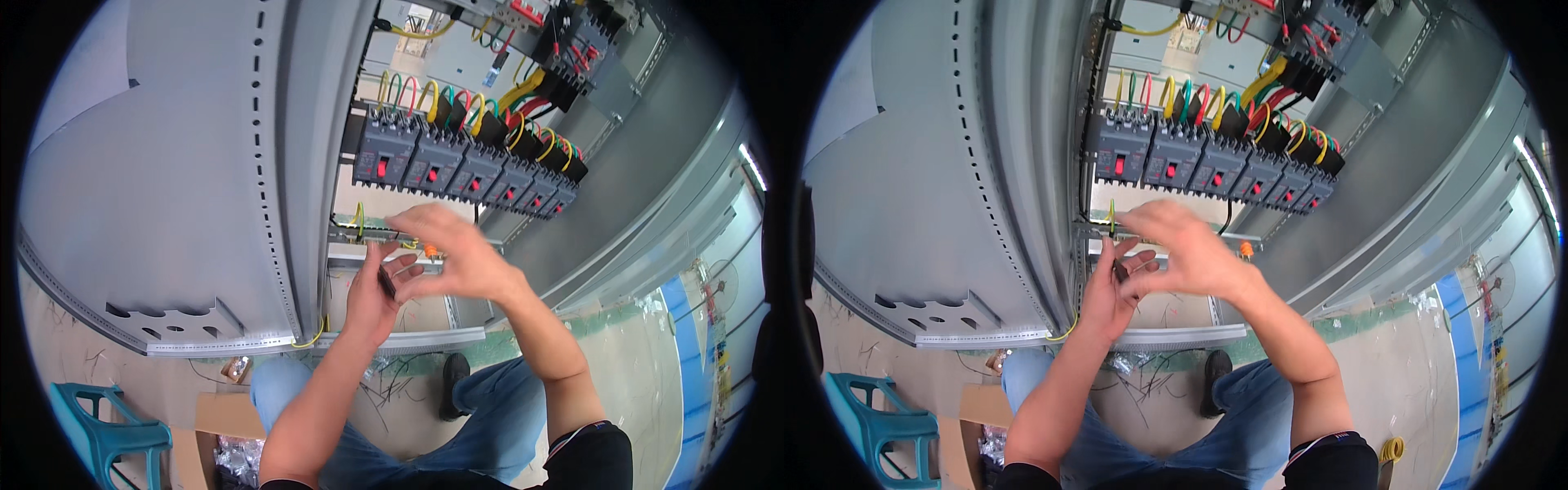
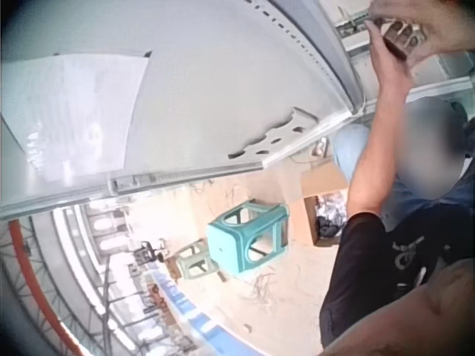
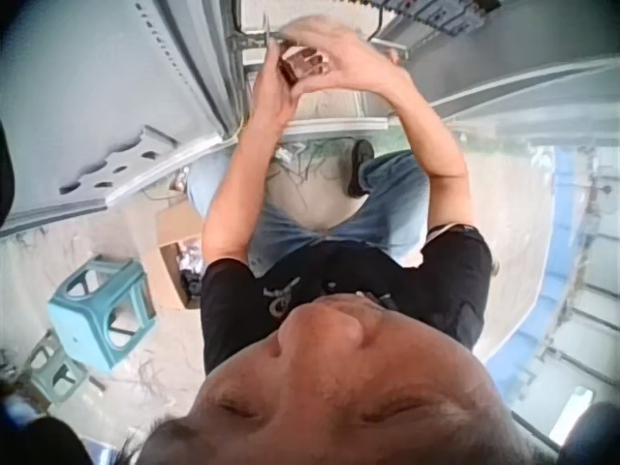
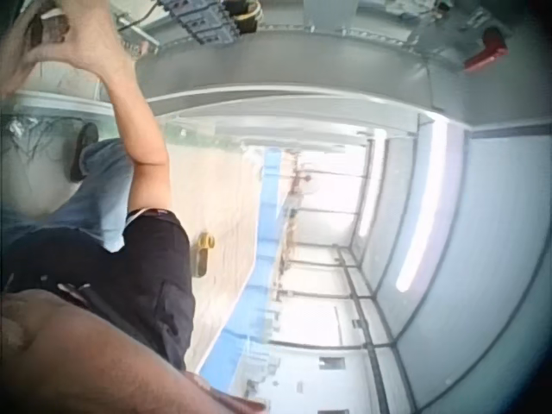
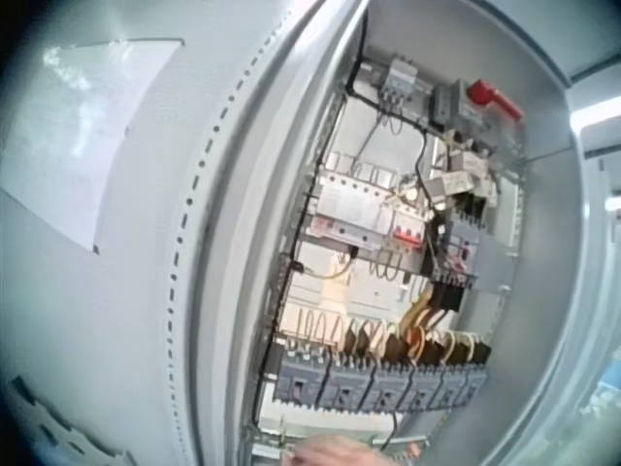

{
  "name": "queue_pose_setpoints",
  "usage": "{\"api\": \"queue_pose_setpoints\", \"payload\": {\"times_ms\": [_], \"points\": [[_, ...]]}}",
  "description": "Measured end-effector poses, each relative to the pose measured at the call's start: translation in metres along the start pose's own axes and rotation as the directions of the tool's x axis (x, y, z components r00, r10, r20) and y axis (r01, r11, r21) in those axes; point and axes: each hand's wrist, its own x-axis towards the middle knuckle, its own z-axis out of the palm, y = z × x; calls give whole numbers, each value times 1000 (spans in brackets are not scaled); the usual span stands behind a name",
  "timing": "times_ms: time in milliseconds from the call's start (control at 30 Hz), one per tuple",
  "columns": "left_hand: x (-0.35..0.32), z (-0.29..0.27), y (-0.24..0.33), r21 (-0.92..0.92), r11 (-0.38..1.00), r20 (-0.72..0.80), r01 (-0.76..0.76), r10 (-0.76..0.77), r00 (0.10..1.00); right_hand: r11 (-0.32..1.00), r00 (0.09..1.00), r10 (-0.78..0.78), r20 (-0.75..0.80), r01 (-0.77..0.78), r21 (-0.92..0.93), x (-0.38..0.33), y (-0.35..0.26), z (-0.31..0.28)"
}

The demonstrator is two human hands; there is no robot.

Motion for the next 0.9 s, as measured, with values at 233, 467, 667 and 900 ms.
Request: {"api": "queue_pose_setpoints", "payload": {"times_ms": [233,467,667,900], "points": [[0,0,-3,-19,1000,104,-12,14,994,910,989,125,82,-147,387,-36,18,50],[1,0,-5,14,1000,70,7,-8,998,357,870,389,301,-444,822,-55,37,49],[1,5,-4,116,991,1,60,-60,998,368,757,650,67,-390,844,-64,44,64],[-7,3,1,240,969,-84,-49,71,994,275,696,717,41,-336,901,-61,41,62]]}}
